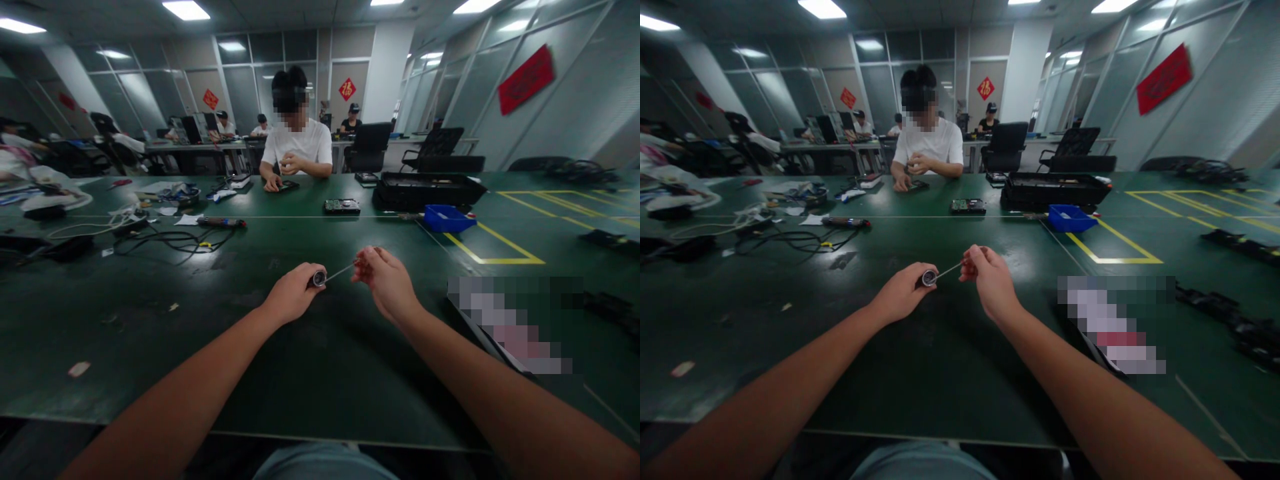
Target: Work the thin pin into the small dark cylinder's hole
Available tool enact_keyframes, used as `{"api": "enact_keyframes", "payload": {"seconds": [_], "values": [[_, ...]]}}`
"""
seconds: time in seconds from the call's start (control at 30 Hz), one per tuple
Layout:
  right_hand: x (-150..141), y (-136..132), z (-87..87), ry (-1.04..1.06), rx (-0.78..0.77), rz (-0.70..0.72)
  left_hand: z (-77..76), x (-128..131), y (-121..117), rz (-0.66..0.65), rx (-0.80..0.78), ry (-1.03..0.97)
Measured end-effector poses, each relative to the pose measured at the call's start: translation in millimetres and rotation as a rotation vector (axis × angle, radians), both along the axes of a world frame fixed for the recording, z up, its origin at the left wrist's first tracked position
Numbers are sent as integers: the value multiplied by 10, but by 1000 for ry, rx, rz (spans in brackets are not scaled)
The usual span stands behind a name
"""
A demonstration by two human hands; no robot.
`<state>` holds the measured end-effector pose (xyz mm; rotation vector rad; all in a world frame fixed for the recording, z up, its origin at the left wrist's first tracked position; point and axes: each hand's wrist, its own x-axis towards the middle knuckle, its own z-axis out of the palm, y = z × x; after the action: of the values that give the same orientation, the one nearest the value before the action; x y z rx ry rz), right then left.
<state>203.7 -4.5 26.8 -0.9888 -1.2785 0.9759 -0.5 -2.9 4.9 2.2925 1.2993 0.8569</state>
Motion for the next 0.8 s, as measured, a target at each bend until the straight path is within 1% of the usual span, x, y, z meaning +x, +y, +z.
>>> {"api": "enact_keyframes", "payload": {"seconds": [0.1,0.2,0.3,0.43,0.5,0.57,0.67,0.73,0.8], "values": [[20,1,19,-46,68,-67,-19,2,8,6,-4,-14],[-16,-87,73,-182,174,-103,-42,5,17,7,3,-42],[-68,-165,100,-304,211,-84,-44,16,15,12,2,-53],[-92,-188,76,-334,224,-63,-29,27,9,22,-14,-60],[-80,-192,69,-375,250,-74,-28,25,11,25,-16,-67],[-62,-203,79,-481,274,-117,-35,19,15,31,-12,-76],[-39,-228,113,-656,316,-224,-52,10,20,32,-15,-82],[-34,-240,128,-708,345,-265,-61,6,21,31,-19,-84],[-34,-246,130,-721,365,-268,-64,3,19,31,-18,-85]]}}
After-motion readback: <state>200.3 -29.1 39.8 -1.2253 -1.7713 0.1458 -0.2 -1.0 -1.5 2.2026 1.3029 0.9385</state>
